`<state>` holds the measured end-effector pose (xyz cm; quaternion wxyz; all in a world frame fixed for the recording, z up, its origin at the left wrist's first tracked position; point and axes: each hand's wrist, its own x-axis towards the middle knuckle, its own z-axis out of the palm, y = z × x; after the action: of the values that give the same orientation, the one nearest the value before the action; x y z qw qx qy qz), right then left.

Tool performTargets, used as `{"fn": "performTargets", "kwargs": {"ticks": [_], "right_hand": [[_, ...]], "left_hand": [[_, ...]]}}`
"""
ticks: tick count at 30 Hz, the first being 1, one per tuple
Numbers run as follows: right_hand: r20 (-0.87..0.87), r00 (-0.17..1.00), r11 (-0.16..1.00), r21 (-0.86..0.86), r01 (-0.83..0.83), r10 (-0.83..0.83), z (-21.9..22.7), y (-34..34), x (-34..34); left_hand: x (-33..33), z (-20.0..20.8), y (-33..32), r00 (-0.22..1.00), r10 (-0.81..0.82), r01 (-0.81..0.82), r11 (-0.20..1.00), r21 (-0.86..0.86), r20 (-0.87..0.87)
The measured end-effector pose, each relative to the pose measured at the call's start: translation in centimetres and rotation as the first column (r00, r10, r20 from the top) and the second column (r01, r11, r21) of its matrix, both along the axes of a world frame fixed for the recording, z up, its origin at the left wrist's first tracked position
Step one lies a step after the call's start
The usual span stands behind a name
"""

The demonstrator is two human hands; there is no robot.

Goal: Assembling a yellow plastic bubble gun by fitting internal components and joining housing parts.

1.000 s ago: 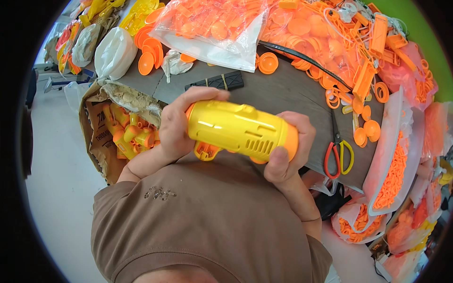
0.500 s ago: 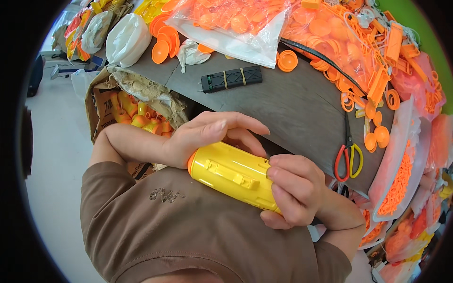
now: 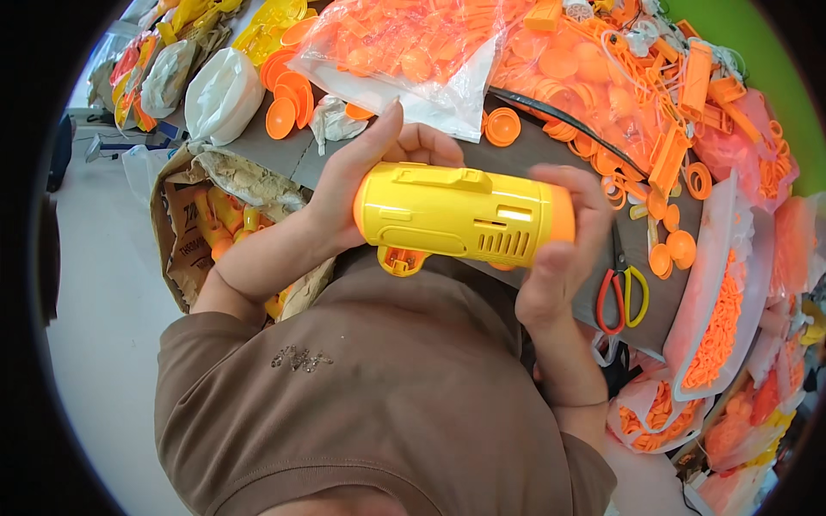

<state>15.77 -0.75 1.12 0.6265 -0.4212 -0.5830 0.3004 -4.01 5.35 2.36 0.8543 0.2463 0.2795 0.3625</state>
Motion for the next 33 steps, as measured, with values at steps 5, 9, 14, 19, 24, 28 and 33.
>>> {"fn": "performTargets", "kwargs": {"ticks": [5, 9, 14, 19, 24, 28, 33], "right_hand": [[-0.180, 0.983, 0.939, -0.329, -0.096, 0.037, -2.1, -1.8, 1.1], [-0.302, 0.953, 0.911, -0.399, -0.104, -0.023, -1.8, -1.9, 2.4], [-0.263, 0.965, 0.911, -0.398, -0.110, 0.002, -2.7, -2.3, 2.8], [-0.226, 0.973, 0.906, -0.403, -0.128, 0.037, -3.0, -2.6, 2.6], [-0.188, 0.982, 0.905, -0.416, -0.090, 0.012, -3.1, -2.8, 2.4], [-0.180, 0.984, 0.911, -0.404, -0.079, 0.005, -3.2, -2.7, 2.7], [-0.117, 0.993, 0.916, -0.395, -0.072, 0.027, -2.5, -1.9, 3.0]], "left_hand": [[-2.6, -1.0, 2.0, 0.711, 0.233, 0.245, 0.802, 0.544, -0.664], [-5.9, -3.7, 7.1, 0.296, 0.855, 0.613, 0.172, 0.771, -0.426], [-5.0, -5.1, 10.3, 0.151, 0.942, 0.686, 0.118, 0.718, -0.299], [-3.7, -6.0, 12.4, 0.070, 0.967, 0.762, 0.106, 0.639, -0.244], [-3.6, -6.0, 12.1, -0.014, 0.959, 0.770, 0.192, 0.608, -0.284], [-4.7, -4.6, 9.9, -0.034, 0.962, 0.737, 0.206, 0.644, -0.269], [-6.4, -1.4, 4.8, 0.107, 0.816, 0.449, 0.470, 0.760, -0.568]]}}
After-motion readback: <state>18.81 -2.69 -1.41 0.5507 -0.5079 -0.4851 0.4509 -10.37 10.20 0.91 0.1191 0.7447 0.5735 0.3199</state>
